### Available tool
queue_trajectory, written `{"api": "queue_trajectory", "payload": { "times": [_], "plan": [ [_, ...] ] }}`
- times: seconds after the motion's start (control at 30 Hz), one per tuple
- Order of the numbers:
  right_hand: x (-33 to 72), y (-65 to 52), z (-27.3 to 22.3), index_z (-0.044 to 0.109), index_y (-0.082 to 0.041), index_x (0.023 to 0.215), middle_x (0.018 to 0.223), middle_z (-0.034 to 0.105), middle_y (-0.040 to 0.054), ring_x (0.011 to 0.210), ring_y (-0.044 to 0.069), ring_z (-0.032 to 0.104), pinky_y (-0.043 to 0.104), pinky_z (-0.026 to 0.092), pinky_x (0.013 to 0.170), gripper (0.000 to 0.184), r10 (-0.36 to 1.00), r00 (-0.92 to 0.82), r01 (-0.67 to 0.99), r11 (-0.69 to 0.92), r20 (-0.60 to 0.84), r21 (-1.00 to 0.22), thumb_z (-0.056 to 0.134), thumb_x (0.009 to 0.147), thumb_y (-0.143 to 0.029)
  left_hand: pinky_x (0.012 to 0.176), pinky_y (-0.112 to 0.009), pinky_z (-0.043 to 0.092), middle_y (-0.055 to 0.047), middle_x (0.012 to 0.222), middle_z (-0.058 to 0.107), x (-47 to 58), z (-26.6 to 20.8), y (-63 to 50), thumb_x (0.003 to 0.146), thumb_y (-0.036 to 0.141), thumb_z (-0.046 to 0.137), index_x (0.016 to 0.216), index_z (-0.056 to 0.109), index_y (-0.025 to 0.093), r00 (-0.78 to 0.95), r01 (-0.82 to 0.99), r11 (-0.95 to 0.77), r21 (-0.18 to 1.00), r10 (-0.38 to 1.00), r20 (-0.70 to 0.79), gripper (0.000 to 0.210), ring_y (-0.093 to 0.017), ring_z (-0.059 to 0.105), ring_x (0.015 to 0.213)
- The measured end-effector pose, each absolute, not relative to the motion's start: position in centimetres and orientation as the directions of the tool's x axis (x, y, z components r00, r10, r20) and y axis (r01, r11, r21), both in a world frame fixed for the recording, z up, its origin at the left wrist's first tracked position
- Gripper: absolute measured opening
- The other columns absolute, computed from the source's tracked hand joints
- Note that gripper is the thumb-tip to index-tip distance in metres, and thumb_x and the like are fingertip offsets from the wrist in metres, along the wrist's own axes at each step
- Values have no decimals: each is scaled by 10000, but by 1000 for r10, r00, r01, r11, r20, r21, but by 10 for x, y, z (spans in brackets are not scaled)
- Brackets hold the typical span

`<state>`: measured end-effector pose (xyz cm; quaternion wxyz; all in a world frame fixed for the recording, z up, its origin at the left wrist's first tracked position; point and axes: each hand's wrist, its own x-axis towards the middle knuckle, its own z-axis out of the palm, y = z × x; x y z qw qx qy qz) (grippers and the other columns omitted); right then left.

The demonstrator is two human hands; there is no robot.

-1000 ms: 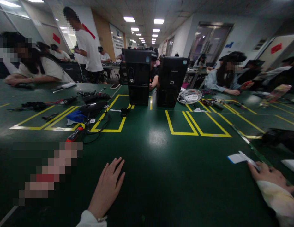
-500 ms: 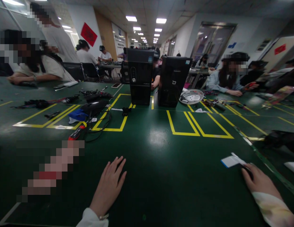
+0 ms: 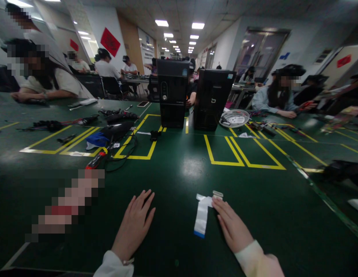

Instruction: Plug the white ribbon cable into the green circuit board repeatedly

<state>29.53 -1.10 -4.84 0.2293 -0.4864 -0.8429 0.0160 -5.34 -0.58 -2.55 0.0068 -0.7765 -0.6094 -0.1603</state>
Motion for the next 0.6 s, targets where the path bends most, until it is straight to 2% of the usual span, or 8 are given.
{"api": "queue_trajectory", "payload": {
  "times": [0.17, 0.33, 0.47, 0.6],
  "plan": [
    [217, -20, -36, 382, -166, 1413, 1449, 384, 106, 1369, 244, 284, 534, 337, 1078, 527, 802, -528, 747, 595, 278, -298, 338, 891, -111, 1097, -490, 315, -75, 1421, 466, -53, -27, -6, 938, 368, 375, 1368, 437, 216, 209, 948, -266, 178, 936, 283, 460, -242, 376, 1339],
    [186, -27, -24, 337, -153, 1433, 1487, 319, 77, 1384, 247, 243, 530, 288, 1106, 591, 744, -638, 679, 666, 201, -308, 383, 846, -97, 1104, -474, 309, -71, 1424, 463, -54, -28, -5, 947, 367, 357, 1366, 437, 204, 212, 951, -263, 160, 937, 277, 457, -227, 361, 1347],
    [185, -28, -20, 305, -172, 1448, 1500, 296, 34, 1395, 229, 216, 517, 242, 1130, 598, 708, -685, 638, 697, 173, -327, 393, 858, -117, 1108, -468, 301, -66, 1425, 462, -53, -26, -5, 950, 347, 342, 1362, 443, 209, 204, 952, -253, 171, 944, 258, 446, -220, 359, 1349],
    [189, -27, -21, 267, -190, 1464, 1523, 239, 35, 1410, 232, 159, 509, 251, 1128, 576, 717, -671, 656, 694, 190, -297, 384, 900, -188, 1107, -473, 300, -66, 1426, 461, -53, -26, -5, 947, 363, 348, 1364, 443, 214, 198, 952, -247, 180, 946, 255, 453, -227, 358, 1350]
  ]
}}
